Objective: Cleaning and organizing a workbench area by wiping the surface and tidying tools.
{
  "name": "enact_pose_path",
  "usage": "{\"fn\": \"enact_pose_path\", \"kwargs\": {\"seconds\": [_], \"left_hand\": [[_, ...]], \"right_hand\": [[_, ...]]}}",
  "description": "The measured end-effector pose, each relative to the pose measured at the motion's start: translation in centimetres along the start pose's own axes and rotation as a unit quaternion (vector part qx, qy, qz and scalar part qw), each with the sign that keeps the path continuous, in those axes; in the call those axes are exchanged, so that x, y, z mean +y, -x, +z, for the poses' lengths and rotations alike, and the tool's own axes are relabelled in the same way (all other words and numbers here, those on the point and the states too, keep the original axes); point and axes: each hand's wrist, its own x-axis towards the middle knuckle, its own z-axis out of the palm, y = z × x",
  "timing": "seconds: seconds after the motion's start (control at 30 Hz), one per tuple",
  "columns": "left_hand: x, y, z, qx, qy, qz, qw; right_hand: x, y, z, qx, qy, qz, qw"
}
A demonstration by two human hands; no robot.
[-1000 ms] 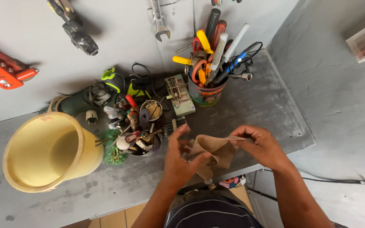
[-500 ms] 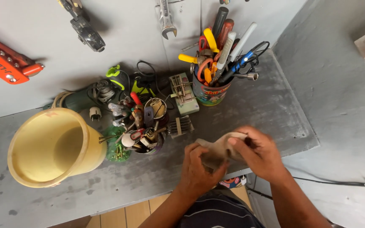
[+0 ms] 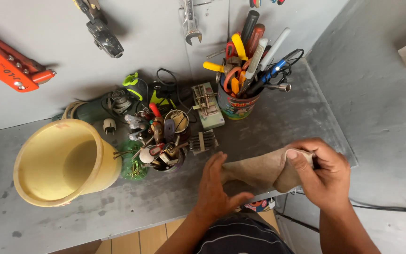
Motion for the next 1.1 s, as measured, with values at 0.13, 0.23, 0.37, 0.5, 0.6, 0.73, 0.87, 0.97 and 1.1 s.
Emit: {"fn": "enact_pose_path", "kwargs": {"seconds": [0.13,0.23,0.37,0.5,0.6,0.73,0.87,0.97,1.1], "left_hand": [[-0.4,1.2,1.5,0.006,0.063,0.023,0.998],[1.7,-0.9,0.9,0.002,0.107,0.005,0.994],[1.4,-0.9,1.4,-0.011,0.107,-0.116,0.987],[0.5,-0.5,0.7,0.057,-0.002,-0.073,0.996],[-1.0,0.4,-0.6,0.061,-0.026,-0.072,0.995],[-2.6,2.1,-1.8,0.07,0.003,-0.138,0.988],[-3.2,2.5,-3.0,0.06,0.02,-0.203,0.977],[-3.9,3.3,-3.4,0.1,0.124,-0.218,0.963],[-1.0,2.5,-5.1,0.121,0.239,-0.258,0.928]], "right_hand": [[-0.3,-0.1,1.6,0.013,0.124,0.018,0.992],[-2.9,-0.7,3.3,-0.058,0.125,-0.036,0.99],[-3.8,-1.1,3.8,-0.089,0.115,-0.122,0.982],[-3.8,-1.4,2.5,-0.039,0.158,-0.086,0.983],[-2.1,-1.3,1.3,0.01,0.123,-0.027,0.992],[-0.7,-1.6,-1.0,0.061,0.058,-0.025,0.996],[0.9,-2.0,-3.2,0.093,0.062,0.011,0.994],[1.8,-2.3,-4.6,0.102,0.037,0.032,0.994],[3.3,-2.3,-6.7,0.067,-0.038,0.118,0.99]]}}
